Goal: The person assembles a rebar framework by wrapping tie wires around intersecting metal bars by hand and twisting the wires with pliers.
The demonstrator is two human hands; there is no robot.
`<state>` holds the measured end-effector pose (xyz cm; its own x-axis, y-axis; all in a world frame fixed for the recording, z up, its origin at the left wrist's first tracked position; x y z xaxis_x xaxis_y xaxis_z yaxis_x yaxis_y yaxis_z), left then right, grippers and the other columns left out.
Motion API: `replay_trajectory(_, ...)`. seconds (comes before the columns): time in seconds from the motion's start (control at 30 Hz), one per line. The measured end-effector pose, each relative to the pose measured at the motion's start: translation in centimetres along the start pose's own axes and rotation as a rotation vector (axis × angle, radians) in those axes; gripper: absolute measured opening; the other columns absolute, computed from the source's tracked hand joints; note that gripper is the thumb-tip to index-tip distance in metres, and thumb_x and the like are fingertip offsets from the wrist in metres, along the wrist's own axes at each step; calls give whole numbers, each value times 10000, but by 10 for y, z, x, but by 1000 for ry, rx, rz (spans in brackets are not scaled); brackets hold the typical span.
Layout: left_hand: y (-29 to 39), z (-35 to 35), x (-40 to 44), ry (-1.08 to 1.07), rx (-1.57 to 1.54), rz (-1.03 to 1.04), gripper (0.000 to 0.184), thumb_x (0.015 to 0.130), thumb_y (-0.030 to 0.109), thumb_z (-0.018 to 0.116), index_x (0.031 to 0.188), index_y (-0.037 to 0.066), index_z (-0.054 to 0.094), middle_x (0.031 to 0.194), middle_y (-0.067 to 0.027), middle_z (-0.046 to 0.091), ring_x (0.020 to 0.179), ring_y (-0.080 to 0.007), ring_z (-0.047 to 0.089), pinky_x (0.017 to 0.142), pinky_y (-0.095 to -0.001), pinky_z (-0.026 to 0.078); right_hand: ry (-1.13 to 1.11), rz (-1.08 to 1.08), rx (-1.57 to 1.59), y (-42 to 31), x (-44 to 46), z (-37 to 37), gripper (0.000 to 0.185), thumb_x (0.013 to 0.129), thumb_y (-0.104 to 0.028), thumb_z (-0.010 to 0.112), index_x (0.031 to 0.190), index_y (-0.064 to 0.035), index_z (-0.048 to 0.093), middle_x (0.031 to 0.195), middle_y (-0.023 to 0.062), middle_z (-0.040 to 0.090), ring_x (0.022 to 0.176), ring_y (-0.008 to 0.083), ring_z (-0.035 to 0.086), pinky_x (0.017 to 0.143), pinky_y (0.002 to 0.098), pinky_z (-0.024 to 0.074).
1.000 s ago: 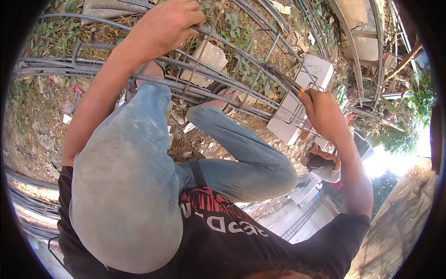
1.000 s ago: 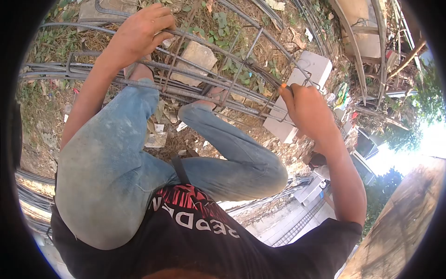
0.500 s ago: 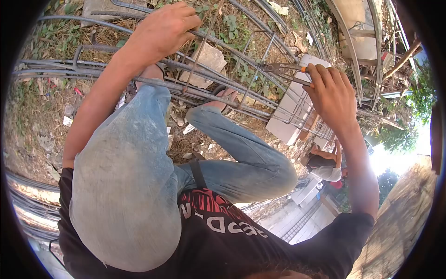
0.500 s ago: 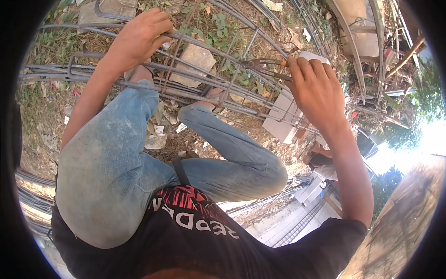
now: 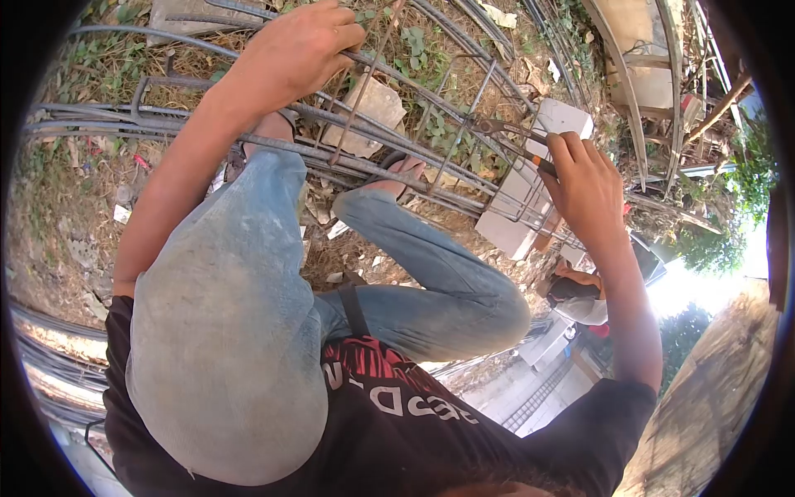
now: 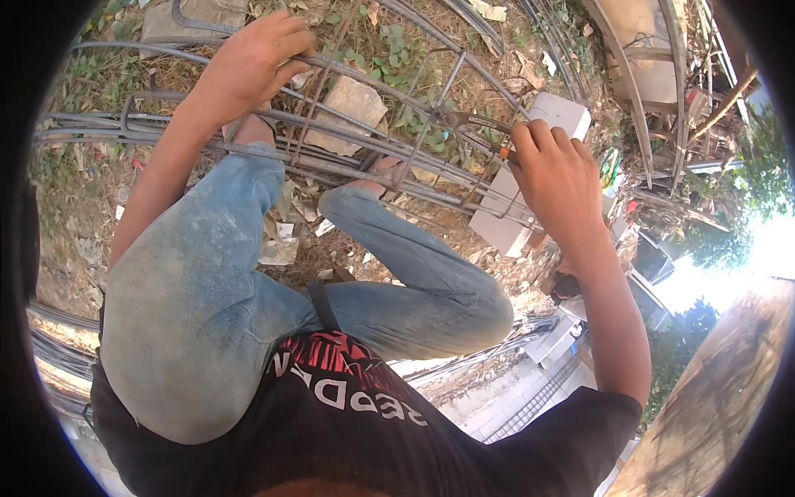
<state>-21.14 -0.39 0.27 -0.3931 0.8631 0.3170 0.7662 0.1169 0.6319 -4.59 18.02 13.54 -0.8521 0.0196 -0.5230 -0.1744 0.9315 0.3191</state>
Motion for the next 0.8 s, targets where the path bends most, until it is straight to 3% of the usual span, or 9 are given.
replay_trajectory(0.03, 1, 0, 0, -12, 0, 1, 189, 847, 99, 745, 964, 27, 615, 959, -110, 583, 986, -337, 574, 854, -457, 498, 118, -43, -103, -6, 1, -13, 352, 906, -252, 748, 1179, -71, 621, 1071, 83, 686, 983, 300, 666, 813, 445, 554)
replay_trajectory(0.13, -1, 2, -1, -10, -15, 8, 182, 849, 100, 744, 960, 27, 618, 962, -108, 588, 993, -333, 577, 859, -454, 499, 5, 44, 35, -4, -2, -4, 359, 923, -275, 738, 1181, -56, 619, 988, 92, 681, 917, 292, 687, 766, 419, 567)
replay_trajectory(0.27, 4, -2, 0, -16, -9, 30, 174, 849, 100, 745, 951, 29, 623, 964, -101, 593, 992, -328, 580, 861, -450, 502, -758, 516, 710, 24, -9, 53, 350, 956, -314, 716, 1054, 15, 648, 860, 193, 709, 827, 309, 730, 720, 410, 584)
replay_trajectory(0.33, -3, 2, -3, 29, -5, 34, 173, 851, 102, 745, 951, 29, 623, 961, -99, 594, 990, -329, 581, 862, -450, 501, -897, 615, 923, 33, -13, 70, 359, 938, -313, 735, 994, 29, 641, 884, 225, 719, 839, 303, 736, 723, 395, 583)
replay_trajectory(0.4, -5, 5, -3, 42, -10, 36, 175, 852, 104, 745, 953, 31, 623, 959, -98, 595, 987, -329, 582, 863, -450, 501, -836, 524, 846, 36, -10, 71, 369, 918, -309, 753, 976, 33, 628, 895, 244, 721, 849, 303, 739, 730, 396, 584)
replay_trajectory(0.47, -6, 6, -3, 36, -10, 24, 178, 852, 107, 745, 957, 32, 623, 957, -98, 596, 983, -330, 582, 866, -452, 501, -561, 243, 467, 29, 10, 50, 379, 898, -302, 769, 1000, 27, 610, 893, 249, 718, 855, 311, 739, 742, 414, 586)
replay_trajectory(0.6, -2, 2, -1, 32, -11, 28, 177, 853, 109, 745, 956, 34, 623, 958, -98, 595, 975, -330, 580, 861, -456, 504, -230, 54, 69, 12, 14, 17, 422, 902, -271, 752, 1203, -28, 584, 919, 169, 711, 886, 383, 716, 779, 514, 565)
replay_trajectory(0.7, 2, -1, 0, 15, -15, 22, 176, 851, 109, 746, 953, 34, 624, 960, -99, 594, 974, -330, 580, 858, -458, 506, 232, -180, -112, -6, 12, -25, 388, 913, -273, 740, 1209, -56, 614, 968, 135, 710, 895, 374, 711, 746, 487, 569)
replay_trajectory(0.8, -4, 3, -2, 36, -2, 21, 178, 850, 110, 747, 953, 33, 624, 962, -100, 595, 975, -330, 580, 855, -460, 506, -110, 90, 178, 18, 11, 9, 327, 908, -272, 745, 1139, -48, 689, 871, 137, 722, 805, 344, 692, 732, 470, 552)
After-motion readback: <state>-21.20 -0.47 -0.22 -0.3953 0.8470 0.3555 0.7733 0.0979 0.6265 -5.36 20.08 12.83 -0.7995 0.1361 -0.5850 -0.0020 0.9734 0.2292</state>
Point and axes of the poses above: each hand's wrist, its own x-axis towards the middle knuckle, its own z-axis out of the palm, y = z × x, the point moved 10 cm from there along x, towards the middle knuckle
